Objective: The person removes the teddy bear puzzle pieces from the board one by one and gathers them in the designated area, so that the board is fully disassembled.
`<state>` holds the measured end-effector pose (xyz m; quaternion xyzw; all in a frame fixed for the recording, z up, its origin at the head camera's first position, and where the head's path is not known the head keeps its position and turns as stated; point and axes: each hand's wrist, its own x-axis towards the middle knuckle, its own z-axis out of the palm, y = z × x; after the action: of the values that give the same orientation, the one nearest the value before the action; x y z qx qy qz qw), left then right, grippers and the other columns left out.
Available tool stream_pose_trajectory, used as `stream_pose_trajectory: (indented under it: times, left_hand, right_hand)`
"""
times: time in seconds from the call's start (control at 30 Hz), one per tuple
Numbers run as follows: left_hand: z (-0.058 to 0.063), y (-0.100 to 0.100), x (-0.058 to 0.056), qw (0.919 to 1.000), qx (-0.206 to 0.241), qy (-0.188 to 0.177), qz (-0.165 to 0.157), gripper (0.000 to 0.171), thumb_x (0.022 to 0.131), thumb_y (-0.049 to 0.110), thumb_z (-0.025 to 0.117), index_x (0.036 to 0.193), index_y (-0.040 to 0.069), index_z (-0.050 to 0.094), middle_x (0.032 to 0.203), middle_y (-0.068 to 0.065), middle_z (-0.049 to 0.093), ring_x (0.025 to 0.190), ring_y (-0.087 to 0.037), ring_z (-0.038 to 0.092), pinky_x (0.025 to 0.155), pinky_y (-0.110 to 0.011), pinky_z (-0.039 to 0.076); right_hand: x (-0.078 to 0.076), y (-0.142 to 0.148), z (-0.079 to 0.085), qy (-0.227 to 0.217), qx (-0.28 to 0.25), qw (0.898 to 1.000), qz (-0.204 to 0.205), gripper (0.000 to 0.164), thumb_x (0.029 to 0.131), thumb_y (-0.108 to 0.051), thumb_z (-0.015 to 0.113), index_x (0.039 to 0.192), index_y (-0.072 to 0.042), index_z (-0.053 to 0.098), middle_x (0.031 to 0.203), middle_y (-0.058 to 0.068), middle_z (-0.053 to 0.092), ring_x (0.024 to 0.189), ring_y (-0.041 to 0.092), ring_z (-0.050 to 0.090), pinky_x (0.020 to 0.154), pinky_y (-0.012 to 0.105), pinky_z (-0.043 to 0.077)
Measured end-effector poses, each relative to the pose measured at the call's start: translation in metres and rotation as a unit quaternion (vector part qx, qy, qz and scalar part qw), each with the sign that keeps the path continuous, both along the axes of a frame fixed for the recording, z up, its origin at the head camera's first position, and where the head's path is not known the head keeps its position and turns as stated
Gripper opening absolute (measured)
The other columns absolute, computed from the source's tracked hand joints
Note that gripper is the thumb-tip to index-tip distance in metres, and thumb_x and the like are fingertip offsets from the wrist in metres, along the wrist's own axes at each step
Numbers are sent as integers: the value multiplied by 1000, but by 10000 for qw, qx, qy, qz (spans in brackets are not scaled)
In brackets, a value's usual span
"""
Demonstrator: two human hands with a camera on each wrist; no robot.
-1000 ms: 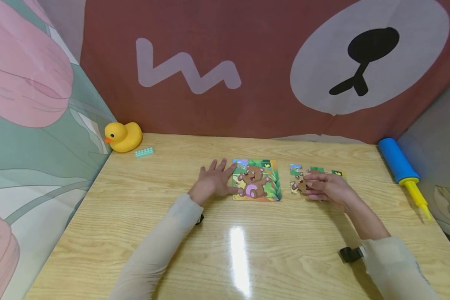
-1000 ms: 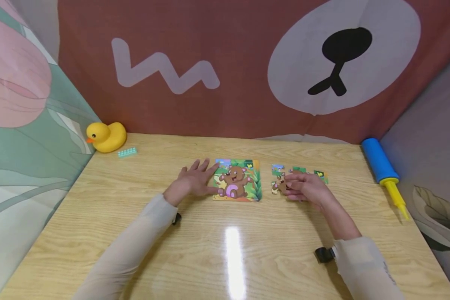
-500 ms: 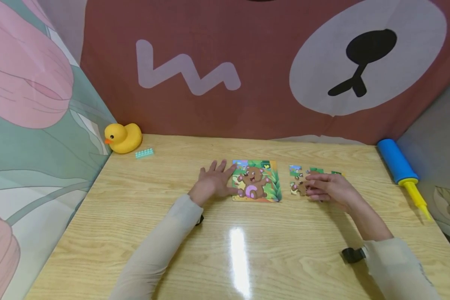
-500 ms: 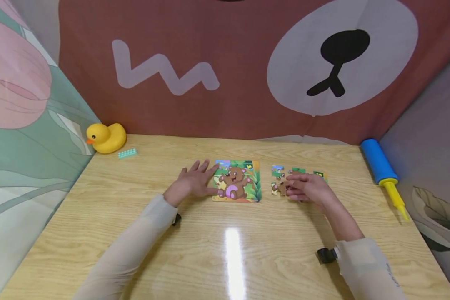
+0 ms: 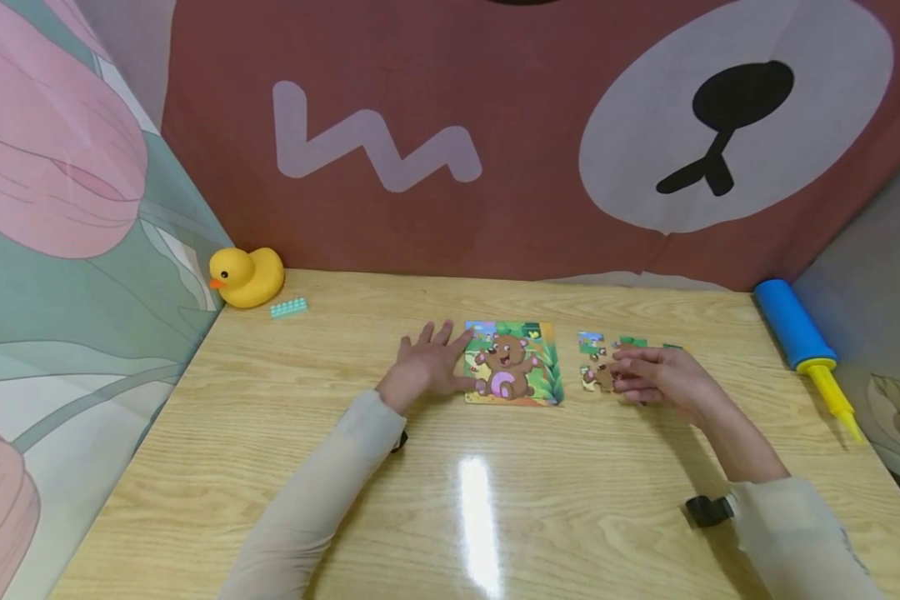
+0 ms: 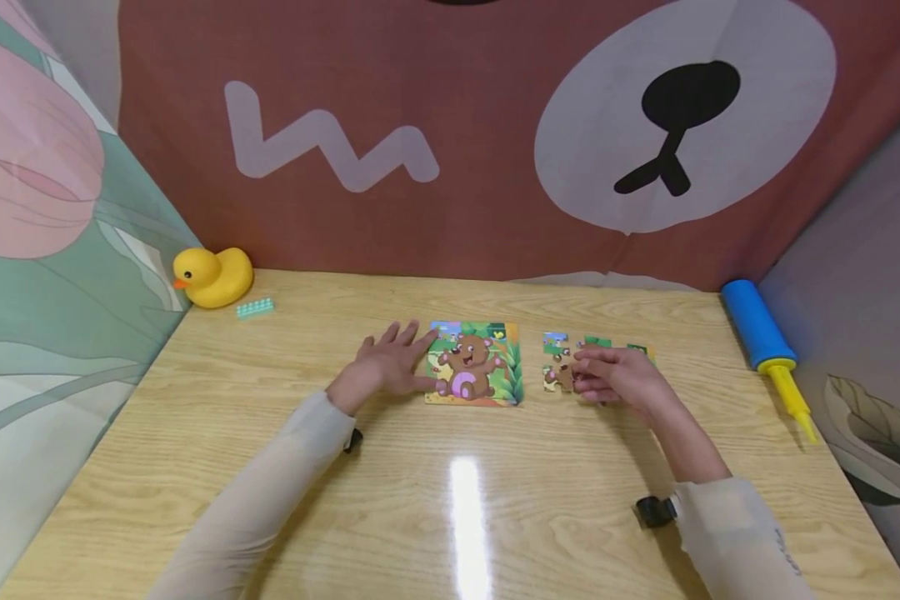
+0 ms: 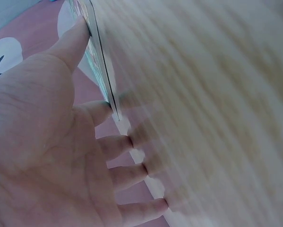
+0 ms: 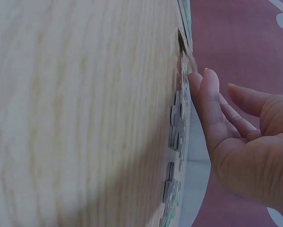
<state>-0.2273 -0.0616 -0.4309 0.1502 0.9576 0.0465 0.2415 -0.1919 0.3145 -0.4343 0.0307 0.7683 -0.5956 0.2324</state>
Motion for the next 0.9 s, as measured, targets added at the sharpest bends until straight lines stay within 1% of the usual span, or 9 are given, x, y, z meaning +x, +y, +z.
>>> stream_pose_trajectory:
  times: [0.17, 0.3, 0.43, 0.57, 0.6, 0.67, 0.8, 0.83, 0.9]
  left_hand:
    - [-1, 0, 0, 10000, 22, 8, -2, 97, 89, 78, 51, 164, 38, 4, 173, -2, -2, 160, -34, -1, 125, -65, 10]
    - [-1, 0, 0, 10000, 63, 2, 16, 97, 89, 78, 51, 164, 38, 4, 173, -3, -3, 160, -34, -2, 125, -65, 9]
    - [-1, 0, -1, 9999, 138, -23, 26, 98, 89, 77, 53, 164, 37, 5, 173, -4, -2, 159, -35, -2, 125, -65, 9]
    - [1, 0, -1, 9998, 181, -69, 36, 98, 90, 74, 55, 164, 34, 6, 173, -7, -1, 159, -37, -1, 124, -65, 11]
    - [2, 1, -1, 9997, 201, -93, 40, 97, 91, 73, 56, 165, 33, 7, 173, -7, 0, 159, -37, -1, 125, -65, 11]
    - [4, 2, -1, 9997, 223, -128, 22, 96, 92, 70, 57, 165, 32, 7, 173, -8, -1, 159, -37, -1, 125, -64, 11]
    - [8, 8, 1, 9997, 243, -51, -80, 94, 94, 63, 59, 165, 32, 7, 173, -7, -3, 159, -36, -2, 126, -62, 9]
    - [9, 11, 1, 9996, 253, -9, -107, 92, 95, 62, 59, 165, 33, 7, 173, -7, -3, 159, -35, -2, 126, -62, 9]
    - [10, 16, 2, 9994, 287, 65, -170, 90, 96, 61, 58, 165, 34, 6, 173, -6, -3, 160, -34, -2, 126, -62, 9]
  right_hand:
    - [0, 1, 3, -19, -20, 10000, -44, 58, 109, -23, 49, 155, 8, 31, 114, -7, 74, 98, 10, 75, 82, 30, 62]
    - [-1, -1, 2, -2, -86, 10000, -9, 59, 109, -24, 49, 154, 9, 31, 116, -5, 74, 97, 10, 75, 83, 30, 62]
    - [-2, -6, 1, 28, -174, 9998, 52, 58, 109, -23, 49, 153, 10, 32, 116, -3, 75, 97, 11, 76, 86, 32, 62]
    - [-4, -19, 0, 72, -198, 9997, 159, 58, 108, -23, 51, 152, 10, 35, 120, 5, 73, 97, 12, 75, 87, 32, 61]
    - [-5, -22, 0, 104, -148, 9996, 209, 57, 108, -23, 51, 152, 9, 36, 123, 11, 71, 99, 12, 75, 88, 32, 61]
    - [-6, -30, 1, 121, -88, 9996, 260, 56, 108, -24, 51, 152, 8, 37, 128, 17, 68, 100, 12, 74, 88, 31, 60]
    - [-9, -42, 2, 155, -29, 9994, 300, 53, 108, -21, 51, 151, 7, 40, 134, 21, 63, 102, 13, 73, 87, 29, 61]
    - [-10, -45, 1, 157, -11, 9994, 299, 52, 107, -21, 52, 150, 7, 41, 134, 19, 64, 101, 12, 73, 87, 29, 61]
    - [-11, -51, -1, 183, 55, 9992, 354, 51, 107, -21, 52, 149, 6, 43, 136, 22, 63, 101, 14, 73, 87, 30, 61]
